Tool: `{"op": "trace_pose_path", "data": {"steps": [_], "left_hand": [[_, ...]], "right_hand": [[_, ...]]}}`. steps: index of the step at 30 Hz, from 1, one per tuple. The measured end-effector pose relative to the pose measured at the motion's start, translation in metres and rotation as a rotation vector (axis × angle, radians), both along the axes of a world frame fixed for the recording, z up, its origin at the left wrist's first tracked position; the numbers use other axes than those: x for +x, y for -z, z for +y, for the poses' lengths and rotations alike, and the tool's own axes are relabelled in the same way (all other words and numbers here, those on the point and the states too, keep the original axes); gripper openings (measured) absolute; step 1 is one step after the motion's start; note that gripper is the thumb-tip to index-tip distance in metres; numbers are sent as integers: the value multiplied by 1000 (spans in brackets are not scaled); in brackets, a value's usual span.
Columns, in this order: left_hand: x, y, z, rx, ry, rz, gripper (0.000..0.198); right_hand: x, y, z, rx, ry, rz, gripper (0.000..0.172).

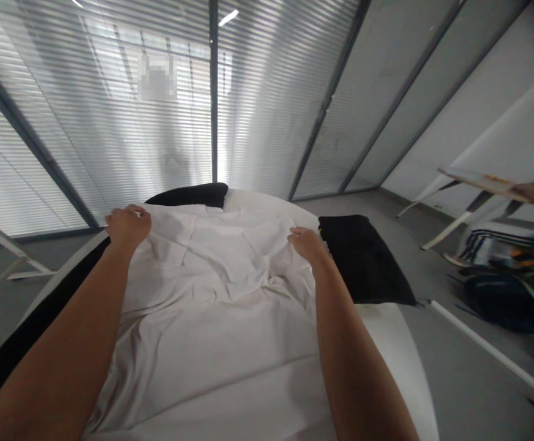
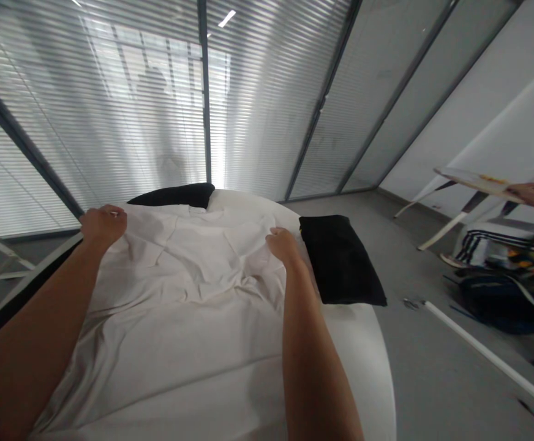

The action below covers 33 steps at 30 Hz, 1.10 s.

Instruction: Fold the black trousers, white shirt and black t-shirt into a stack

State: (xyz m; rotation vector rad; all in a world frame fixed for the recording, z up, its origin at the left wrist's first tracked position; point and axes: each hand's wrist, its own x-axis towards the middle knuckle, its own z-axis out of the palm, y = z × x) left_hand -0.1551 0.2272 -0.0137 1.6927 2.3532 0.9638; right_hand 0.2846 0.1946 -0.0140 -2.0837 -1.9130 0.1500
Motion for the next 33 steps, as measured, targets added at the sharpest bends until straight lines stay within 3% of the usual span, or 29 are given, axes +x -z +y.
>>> {"op": "trace_pose_path", "data": {"steps": [3,5,7,11,15,21,24,30,33], "left_hand": [[28,-7,2,52,-22,30,31],[56,-10,1,82,178,-77,29],[86,-11,-4,44,375,-342,33],[133,-8,-20,-128,620,-804,47],[148,-2,-30,-232,713,-984,59],[145,9,-28,-224,699,-903,54],[144,13,-25,-238,694,-836,62],[141,14,-23,-206,630,-735,66],[142,13,-24,-200,591,-744,68]], "right_hand": [[-13,-10,-3,46,-93,93,48],[-25,-17,-6,80,-185,142,51],[-40,-23,-11,106,-281,162,55],[-74,-34,-25,93,-513,102,62],[-107,-41,-45,16,-710,19,60],[-131,-41,-60,-81,-842,-46,58],[-130,-47,-65,-145,-835,-52,50],[-122,-61,-79,-307,-476,-208,48],[-120,-63,-81,-412,-442,-276,45]]}}
